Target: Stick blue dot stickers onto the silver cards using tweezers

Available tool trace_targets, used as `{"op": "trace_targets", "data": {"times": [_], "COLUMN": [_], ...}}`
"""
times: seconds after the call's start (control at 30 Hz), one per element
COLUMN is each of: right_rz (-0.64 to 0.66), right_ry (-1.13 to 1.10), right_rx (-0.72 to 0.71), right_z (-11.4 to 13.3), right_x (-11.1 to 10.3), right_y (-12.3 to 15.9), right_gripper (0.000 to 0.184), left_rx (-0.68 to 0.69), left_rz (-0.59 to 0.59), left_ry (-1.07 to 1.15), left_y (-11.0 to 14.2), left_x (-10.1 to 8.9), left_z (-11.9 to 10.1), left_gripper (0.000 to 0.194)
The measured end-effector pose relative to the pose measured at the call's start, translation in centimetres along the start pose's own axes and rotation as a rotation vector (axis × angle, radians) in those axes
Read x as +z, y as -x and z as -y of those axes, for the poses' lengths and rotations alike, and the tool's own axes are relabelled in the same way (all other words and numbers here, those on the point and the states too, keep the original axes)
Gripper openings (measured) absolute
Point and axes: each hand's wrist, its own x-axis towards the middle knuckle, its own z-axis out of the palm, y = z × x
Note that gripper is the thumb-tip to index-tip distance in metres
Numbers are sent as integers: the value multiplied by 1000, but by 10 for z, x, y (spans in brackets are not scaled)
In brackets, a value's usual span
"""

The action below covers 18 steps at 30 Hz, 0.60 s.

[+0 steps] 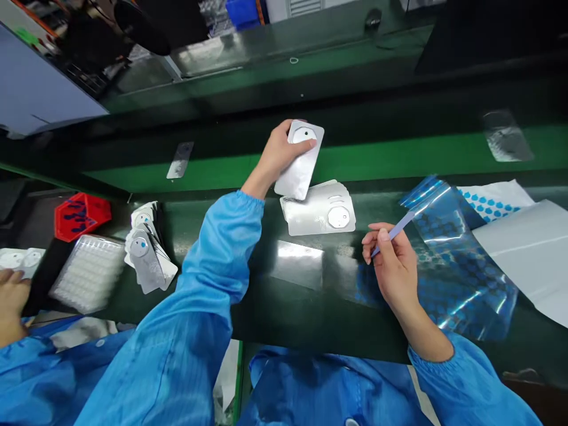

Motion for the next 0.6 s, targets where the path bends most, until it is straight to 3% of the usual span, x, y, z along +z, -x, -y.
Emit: {"op": "trace_targets", "data": {"times": [0.1,0.17,0.27,0.33,0.4,0.47,0.6], "right_rz": [-14,-51,-140,-175,-188,-193,-159], "right_ry": [84,181,353,405,389,361,375], "right_rx": [-14,-65,-177,-204,-202,-211,-236], "right_z": [0,1,9,16,24,30,34], "right_x": [-3,-5,-11,-17,-24,-31,-48], "right_y": [-1,-2,-2,0,3,9,24], "right_gripper": [41,43,47,45,43,42,34], "left_rx": [7,47,110,132,180,227,262], "left_rz": [-187,-218,10,229,361,393,376], "left_ry": [-388,-502,-532,-621,-840,-1006,-1048], "left_y": [-40,-33,17,58,90,108,116], "left_x": [-15,-11,10,25,38,46,52], "left_z": [4,8,18,25,29,32,35], "left_gripper": [63,52,30,49,66,69,59]}}
